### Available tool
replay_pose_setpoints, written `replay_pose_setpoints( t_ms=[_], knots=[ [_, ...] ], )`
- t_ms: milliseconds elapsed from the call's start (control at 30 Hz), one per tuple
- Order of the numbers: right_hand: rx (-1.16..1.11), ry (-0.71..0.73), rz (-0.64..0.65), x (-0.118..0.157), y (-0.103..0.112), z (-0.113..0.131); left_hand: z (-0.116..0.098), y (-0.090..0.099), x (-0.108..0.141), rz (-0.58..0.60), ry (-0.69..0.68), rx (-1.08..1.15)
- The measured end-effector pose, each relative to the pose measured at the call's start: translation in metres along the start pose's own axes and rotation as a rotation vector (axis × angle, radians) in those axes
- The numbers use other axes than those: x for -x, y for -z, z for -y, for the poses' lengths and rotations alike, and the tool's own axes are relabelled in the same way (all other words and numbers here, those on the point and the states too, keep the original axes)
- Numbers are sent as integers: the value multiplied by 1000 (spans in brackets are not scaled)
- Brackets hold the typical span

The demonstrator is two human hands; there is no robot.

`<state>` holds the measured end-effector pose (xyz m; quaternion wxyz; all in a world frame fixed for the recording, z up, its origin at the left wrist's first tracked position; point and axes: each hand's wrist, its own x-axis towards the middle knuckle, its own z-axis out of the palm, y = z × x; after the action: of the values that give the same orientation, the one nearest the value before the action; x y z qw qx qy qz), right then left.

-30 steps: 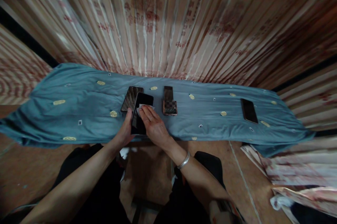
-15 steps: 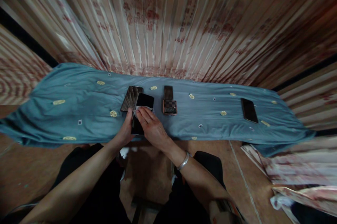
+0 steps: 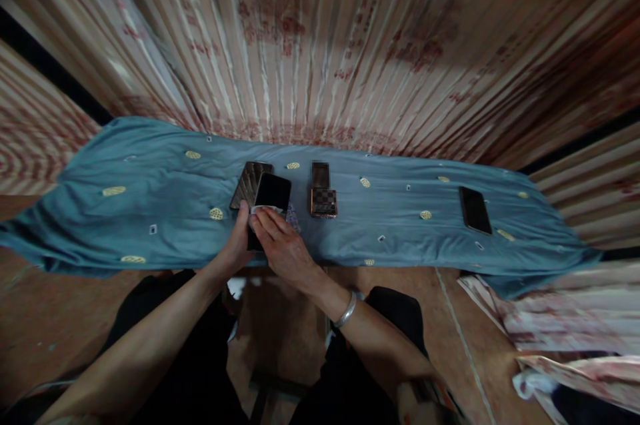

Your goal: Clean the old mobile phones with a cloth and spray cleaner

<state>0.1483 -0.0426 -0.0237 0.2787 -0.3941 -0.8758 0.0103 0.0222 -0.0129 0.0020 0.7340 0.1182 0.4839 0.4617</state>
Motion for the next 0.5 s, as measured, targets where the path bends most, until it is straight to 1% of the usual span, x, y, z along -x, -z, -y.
replay_pose_setpoints(
  t_ms=[100, 167, 300, 400, 500],
  knots=[
    [-5, 16, 22, 1, -2, 6, -3, 5, -3, -90, 36, -73],
    [-2, 31, 25, 2, -2, 8, -4, 8, -5, -101, 40, -92],
    [4, 42, 26, 1, 0, 3, 1, 9, -10, -21, -14, -29],
    [11, 10, 1, -1, 3, -4, 6, 4, -9, 63, -59, 64],
    [12, -12, -36, -3, 4, -11, 7, -3, -7, 141, -43, 120]
  ],
)
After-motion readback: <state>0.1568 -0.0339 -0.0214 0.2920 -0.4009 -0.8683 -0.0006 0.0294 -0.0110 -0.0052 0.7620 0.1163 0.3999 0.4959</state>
